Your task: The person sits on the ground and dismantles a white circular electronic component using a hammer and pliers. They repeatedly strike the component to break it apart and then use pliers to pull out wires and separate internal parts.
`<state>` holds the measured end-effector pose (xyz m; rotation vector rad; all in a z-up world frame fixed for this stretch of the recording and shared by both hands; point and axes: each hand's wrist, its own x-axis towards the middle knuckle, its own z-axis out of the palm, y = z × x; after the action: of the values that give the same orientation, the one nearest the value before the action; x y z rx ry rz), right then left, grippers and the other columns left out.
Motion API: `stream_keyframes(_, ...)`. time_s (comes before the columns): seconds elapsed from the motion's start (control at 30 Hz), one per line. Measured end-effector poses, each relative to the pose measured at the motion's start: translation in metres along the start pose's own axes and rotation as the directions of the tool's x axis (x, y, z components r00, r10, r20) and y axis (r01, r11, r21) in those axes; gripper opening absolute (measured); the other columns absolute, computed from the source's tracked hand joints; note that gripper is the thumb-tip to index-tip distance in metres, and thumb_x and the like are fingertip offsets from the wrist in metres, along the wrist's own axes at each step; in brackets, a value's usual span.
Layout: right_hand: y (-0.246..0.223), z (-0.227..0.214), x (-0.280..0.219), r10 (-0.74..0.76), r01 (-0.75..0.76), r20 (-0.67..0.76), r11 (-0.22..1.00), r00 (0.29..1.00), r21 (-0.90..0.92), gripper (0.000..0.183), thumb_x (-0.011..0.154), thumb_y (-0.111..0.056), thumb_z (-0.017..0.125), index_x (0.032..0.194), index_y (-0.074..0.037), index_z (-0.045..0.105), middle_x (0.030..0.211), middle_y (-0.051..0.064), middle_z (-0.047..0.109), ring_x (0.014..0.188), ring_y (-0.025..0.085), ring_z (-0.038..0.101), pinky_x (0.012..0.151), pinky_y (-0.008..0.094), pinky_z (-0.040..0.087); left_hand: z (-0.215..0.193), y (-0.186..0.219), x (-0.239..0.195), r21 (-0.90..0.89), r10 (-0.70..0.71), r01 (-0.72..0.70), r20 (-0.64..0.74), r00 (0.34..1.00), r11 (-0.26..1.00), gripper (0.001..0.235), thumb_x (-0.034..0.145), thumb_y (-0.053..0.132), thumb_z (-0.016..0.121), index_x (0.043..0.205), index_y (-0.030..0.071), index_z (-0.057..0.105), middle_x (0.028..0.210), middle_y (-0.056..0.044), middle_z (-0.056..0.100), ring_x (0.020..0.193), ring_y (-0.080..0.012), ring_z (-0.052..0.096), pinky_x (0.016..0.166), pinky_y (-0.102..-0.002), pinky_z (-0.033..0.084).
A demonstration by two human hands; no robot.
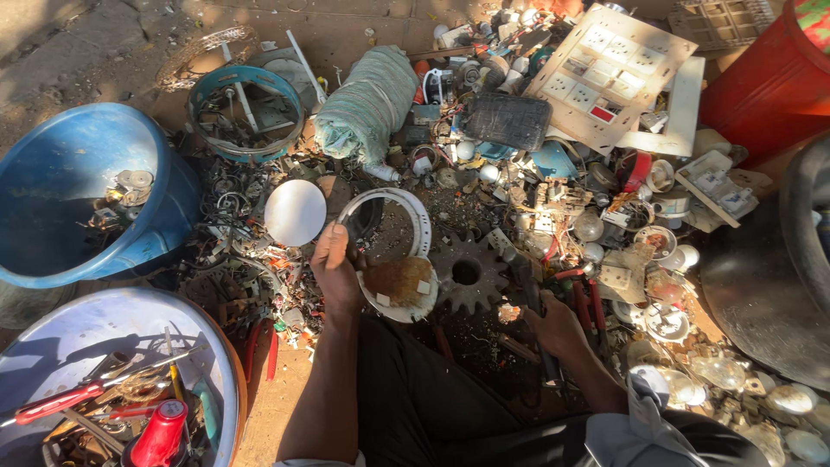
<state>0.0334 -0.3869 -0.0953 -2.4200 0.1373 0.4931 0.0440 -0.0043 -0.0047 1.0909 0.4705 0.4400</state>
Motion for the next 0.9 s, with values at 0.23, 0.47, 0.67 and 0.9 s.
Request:
stream_keyframes(0.23,-0.063,-0.031,-0.072,-0.560,0.521,-0.218,0.826,0.799,-0.215,0.085,0.077,-0.035,0.079,0.150,-0.006,0.046,0.148,0.029,0.043,0.134,0.046,0.044,0.107,0.053,0.042,0.053,-0.034,-0.088,0.064,0.056,-0.060,0.063,0.996,0.996,0.031,0.105,0.023,0.064,0.118,-0.006,0.068,0.070,0.000,0.057,0.055,-0.0081,0.049,0.050,-0.028,0.044)
stream_keyframes(0.47,-0.096,-0.040,-0.141,-0.831,0.830,-0.030,0.553,0.556,0.072,0.086,0.088,-0.051,0.071,0.150,0.003,0.047,0.153,0.025,0.050,0.143,0.042,0.049,0.115,0.053,0.043,0.041,-0.065,-0.113,0.222,-0.162,0.161,-0.015,0.987,0.962,0.030,0.106,0.027,0.061,0.110,0.000,0.074,0.069,0.000,0.055,0.056,-0.0071,0.045,0.050,-0.029,0.040)
stream_keyframes(0.67,-0.079,-0.017,-0.127,-0.638,0.653,-0.226,0.757,0.736,-0.010,0.039,0.098,-0.036,0.067,0.117,-0.001,0.072,0.100,0.012,0.076,0.084,0.021,0.073,0.070,0.034,0.057,0.032,-0.061,-0.123,0.426,-0.108,-0.011,0.254,0.961,0.905,0.042,0.108,0.034,0.057,0.104,-0.006,0.073,0.068,-0.003,0.058,0.056,-0.0131,0.053,0.051,-0.034,0.045)
stream_keyframes(0.9,-0.050,-0.017,-0.116,-0.476,0.624,-0.435,0.718,0.764,0.309,0.012,0.099,-0.010,0.069,0.100,0.001,0.072,0.068,0.003,0.064,0.062,0.005,0.054,0.057,0.024,0.047,0.034,-0.084,-0.128,0.438,-0.103,-0.178,0.545,0.832,0.881,0.058,0.113,0.047,0.052,0.092,-0.006,0.063,0.074,-0.003,0.053,0.070,-0.0124,0.046,0.062,-0.036,0.043)
